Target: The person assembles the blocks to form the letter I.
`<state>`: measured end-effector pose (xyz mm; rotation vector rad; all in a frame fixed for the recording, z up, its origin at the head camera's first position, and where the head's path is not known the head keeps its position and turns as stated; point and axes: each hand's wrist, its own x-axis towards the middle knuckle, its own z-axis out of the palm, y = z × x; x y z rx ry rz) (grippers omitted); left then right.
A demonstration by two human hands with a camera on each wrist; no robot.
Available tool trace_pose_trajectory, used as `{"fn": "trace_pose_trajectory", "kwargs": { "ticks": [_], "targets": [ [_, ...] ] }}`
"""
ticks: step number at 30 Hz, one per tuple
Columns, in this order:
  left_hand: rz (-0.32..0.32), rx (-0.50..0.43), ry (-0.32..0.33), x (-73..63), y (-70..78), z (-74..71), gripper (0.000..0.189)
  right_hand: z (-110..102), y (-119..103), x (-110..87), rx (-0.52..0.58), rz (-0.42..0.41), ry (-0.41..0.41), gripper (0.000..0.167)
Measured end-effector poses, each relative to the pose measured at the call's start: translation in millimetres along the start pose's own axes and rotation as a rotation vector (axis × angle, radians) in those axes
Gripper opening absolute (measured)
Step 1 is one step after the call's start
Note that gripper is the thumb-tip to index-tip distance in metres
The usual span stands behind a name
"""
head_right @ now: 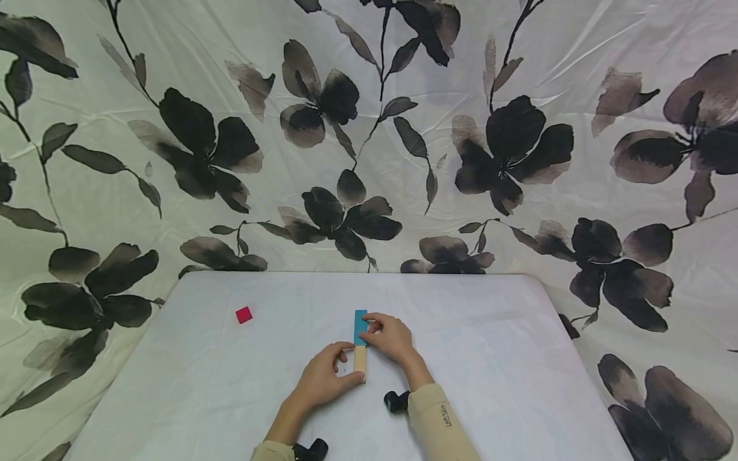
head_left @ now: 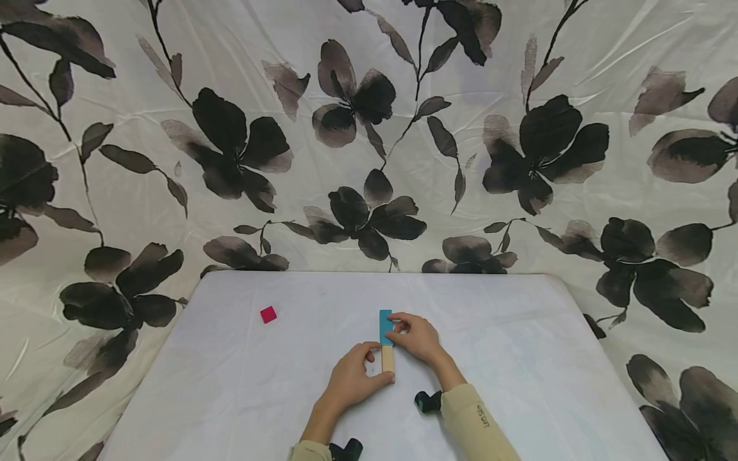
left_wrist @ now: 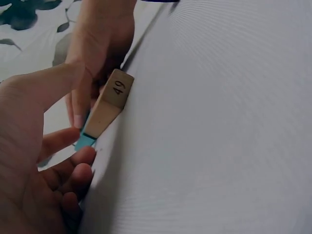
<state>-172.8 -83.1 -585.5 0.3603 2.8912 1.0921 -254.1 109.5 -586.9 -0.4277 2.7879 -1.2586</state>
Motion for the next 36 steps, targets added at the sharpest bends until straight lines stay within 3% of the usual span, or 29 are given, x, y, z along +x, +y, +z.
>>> {"fn": "trace_pose_trajectory", "kwargs": {
  "ticks": [8,13,36],
  "targets": [
    [0.007,-0.140,-0.019,-4.4,3.4,-13.7,0.045,0.4,-2.4,-1.4,0.006,0.007,0.016,0.034],
    [-0.018,-0.152,-0.012,-6.5,1.0,-19.7,0.037,-0.7,-4.4,-3.6,0.038,0.007,0.006,0.034],
    [-0.047,-0.236,-0.042,-11.0,-9.1,-32.0,0.031,-2.1,-2.2,-17.5,0.159,-0.029,-0.046,0.039]
  ]
}}
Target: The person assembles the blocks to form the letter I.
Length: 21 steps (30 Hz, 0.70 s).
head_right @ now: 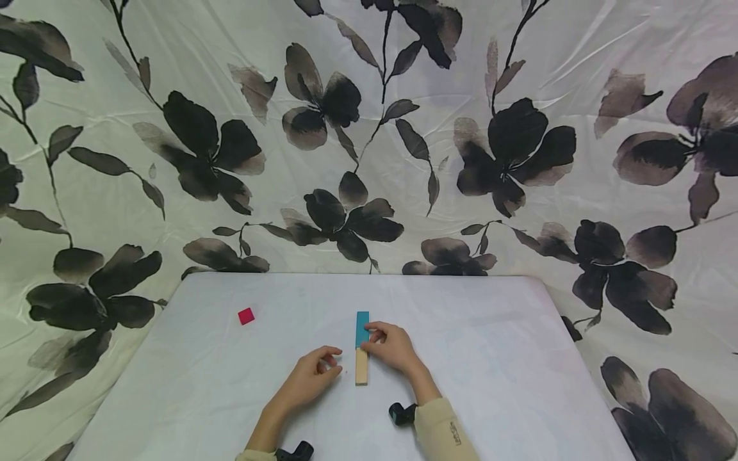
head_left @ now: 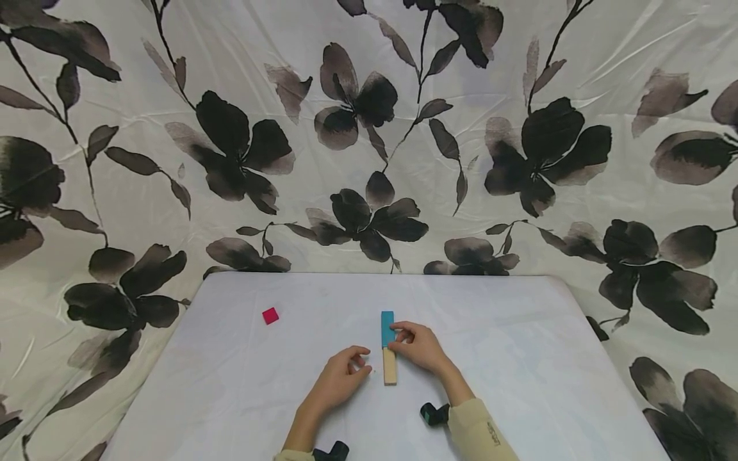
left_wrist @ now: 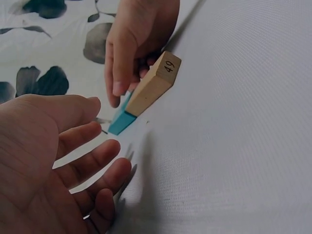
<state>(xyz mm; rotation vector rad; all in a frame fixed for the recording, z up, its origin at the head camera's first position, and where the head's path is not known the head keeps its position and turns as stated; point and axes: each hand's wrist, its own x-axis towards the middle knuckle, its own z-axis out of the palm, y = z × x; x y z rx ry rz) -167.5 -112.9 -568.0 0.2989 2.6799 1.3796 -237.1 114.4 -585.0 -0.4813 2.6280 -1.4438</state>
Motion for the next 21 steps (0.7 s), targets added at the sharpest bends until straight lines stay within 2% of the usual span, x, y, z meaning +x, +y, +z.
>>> {"fn": "trace_pose_trajectory", "kwargs": {
  "ticks": [15,21],
  "targets": [
    [0.028,-0.031,-0.020,-6.6,-5.8,-3.9,0.033,2.0,0.4,-2.1,-0.035,-0.014,-0.007,0.047],
    [0.002,-0.028,-0.025,-9.9,-7.5,-7.1,0.034,2.5,-0.1,-2.5,-0.035,-0.015,-0.022,0.051]
  ]
}}
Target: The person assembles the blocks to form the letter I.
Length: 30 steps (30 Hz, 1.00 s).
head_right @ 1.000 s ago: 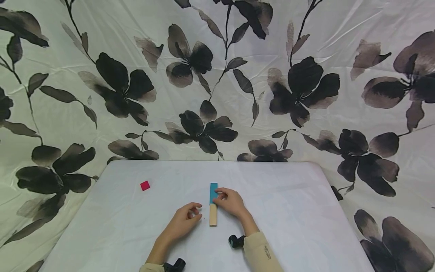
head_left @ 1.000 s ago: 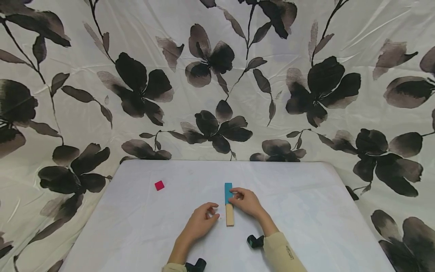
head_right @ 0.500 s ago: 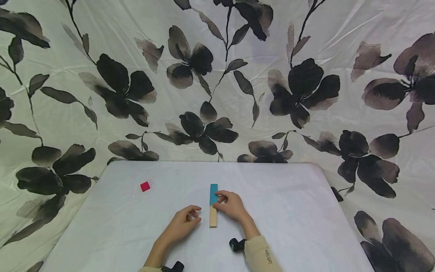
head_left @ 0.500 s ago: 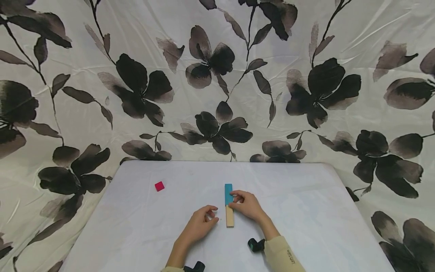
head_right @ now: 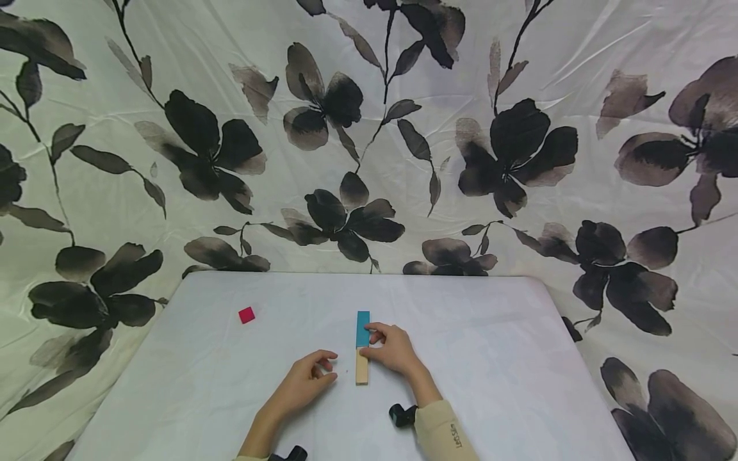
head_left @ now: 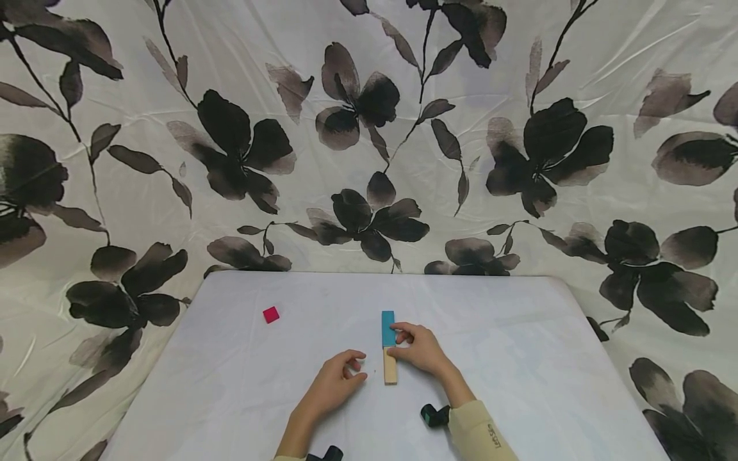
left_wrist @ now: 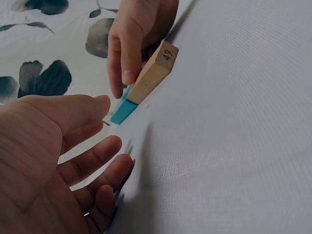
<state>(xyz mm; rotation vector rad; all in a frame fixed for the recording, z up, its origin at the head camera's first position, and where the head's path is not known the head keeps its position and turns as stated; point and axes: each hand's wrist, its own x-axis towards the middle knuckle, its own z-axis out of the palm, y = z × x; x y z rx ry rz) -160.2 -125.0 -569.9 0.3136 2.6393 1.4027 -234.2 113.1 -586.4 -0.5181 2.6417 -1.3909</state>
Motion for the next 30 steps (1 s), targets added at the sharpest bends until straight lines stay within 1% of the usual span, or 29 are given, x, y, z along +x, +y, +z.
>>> {"fn": "trace_pose_trajectory", "kwargs": {
  "ticks": [1,11,18,22,27,30],
  "targets": [
    [-0.007,0.003,0.002,-0.1,-0.4,-0.9,0.033,-0.1,-0.2,0.4,-0.002,-0.003,-0.001,0.051],
    [0.005,-0.001,0.031,-1.8,-6.4,-11.1,0.032,-3.7,-2.0,4.1,-0.015,-0.008,0.002,0.049],
    [0.007,-0.015,0.025,-4.0,-11.9,-19.6,0.035,-4.4,-2.4,3.9,-0.004,-0.010,-0.001,0.051],
    [0.039,-0.019,0.048,-7.8,-17.0,-26.1,0.035,-3.3,-0.7,2.7,0.014,-0.021,-0.002,0.050],
    [0.025,-0.008,0.065,-14.9,-25.4,-31.4,0.033,0.2,1.9,-1.4,0.010,-0.008,-0.023,0.051],
    [0.012,-0.007,0.079,-17.9,-30.4,-34.8,0.031,1.5,3.2,-1.6,0.005,-0.016,-0.018,0.051]
  ]
}}
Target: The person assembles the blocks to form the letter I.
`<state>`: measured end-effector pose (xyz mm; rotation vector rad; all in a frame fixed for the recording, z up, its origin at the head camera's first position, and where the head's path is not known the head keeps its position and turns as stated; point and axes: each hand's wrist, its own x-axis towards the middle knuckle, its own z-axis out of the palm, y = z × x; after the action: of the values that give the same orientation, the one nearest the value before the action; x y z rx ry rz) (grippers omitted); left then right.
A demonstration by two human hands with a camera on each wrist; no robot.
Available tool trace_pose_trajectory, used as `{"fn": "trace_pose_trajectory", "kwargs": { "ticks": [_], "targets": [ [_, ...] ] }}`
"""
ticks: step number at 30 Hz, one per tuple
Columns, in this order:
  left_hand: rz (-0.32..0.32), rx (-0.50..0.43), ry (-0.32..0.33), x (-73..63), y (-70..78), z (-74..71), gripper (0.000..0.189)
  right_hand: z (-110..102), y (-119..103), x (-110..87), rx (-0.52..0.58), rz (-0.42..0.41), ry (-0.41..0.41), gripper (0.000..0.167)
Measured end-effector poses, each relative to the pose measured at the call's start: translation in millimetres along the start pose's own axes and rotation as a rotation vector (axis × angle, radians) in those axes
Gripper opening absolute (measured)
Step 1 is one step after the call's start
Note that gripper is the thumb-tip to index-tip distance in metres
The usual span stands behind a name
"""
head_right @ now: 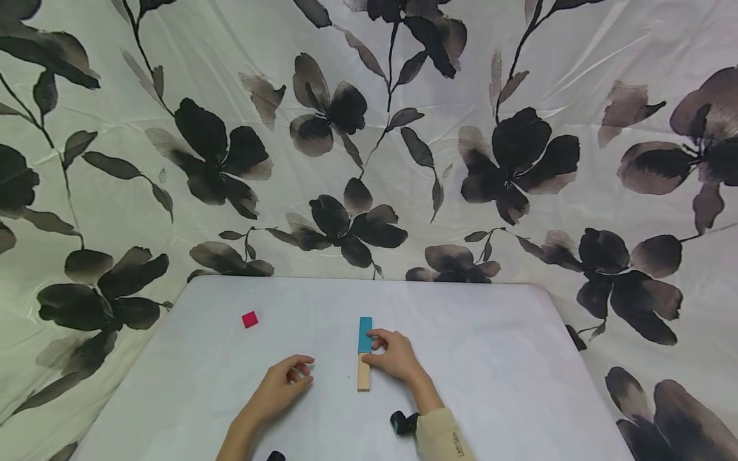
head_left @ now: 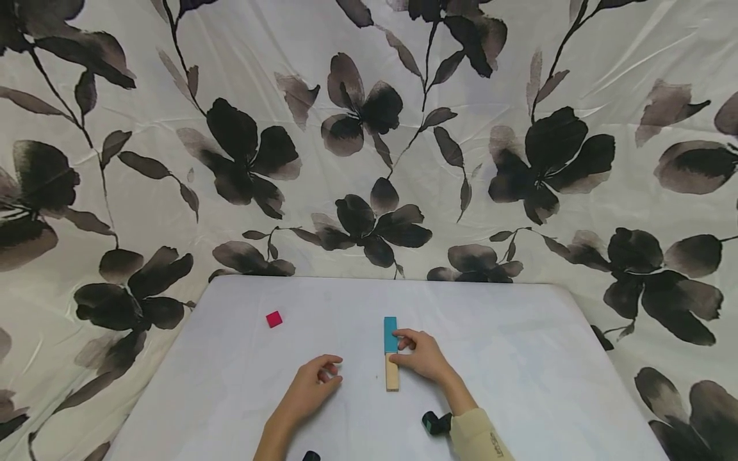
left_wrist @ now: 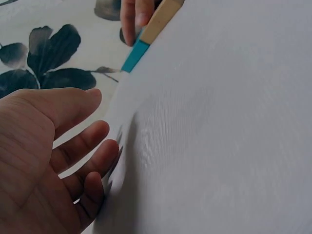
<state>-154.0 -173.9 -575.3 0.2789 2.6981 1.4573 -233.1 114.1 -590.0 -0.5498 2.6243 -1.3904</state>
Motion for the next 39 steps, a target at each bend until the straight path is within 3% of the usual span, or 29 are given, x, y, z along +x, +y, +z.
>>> {"fn": "trace_pose_trajectory", "kwargs": {
  "ticks": [7,14,26,32,39],
  "targets": [
    [0.009,0.007,0.076,-3.0,-12.2,-11.3,0.028,0.0,1.3,-0.3,0.000,-0.003,0.010,0.050],
    [-0.030,0.010,0.149,-3.4,-23.2,-27.8,0.029,-1.3,-0.9,0.0,-0.004,0.000,0.011,0.050],
    [-0.088,0.087,0.153,-0.7,-42.2,-56.5,0.028,-2.1,-0.3,-1.7,0.007,-0.004,0.001,0.050],
    [-0.094,0.162,0.151,0.9,-52.1,-81.5,0.029,-2.3,-0.7,-1.5,0.014,0.005,0.001,0.050],
    [-0.111,0.257,0.191,1.6,-66.5,-110.2,0.032,-1.8,-0.2,-0.3,0.016,-0.002,0.000,0.051]
  ]
}}
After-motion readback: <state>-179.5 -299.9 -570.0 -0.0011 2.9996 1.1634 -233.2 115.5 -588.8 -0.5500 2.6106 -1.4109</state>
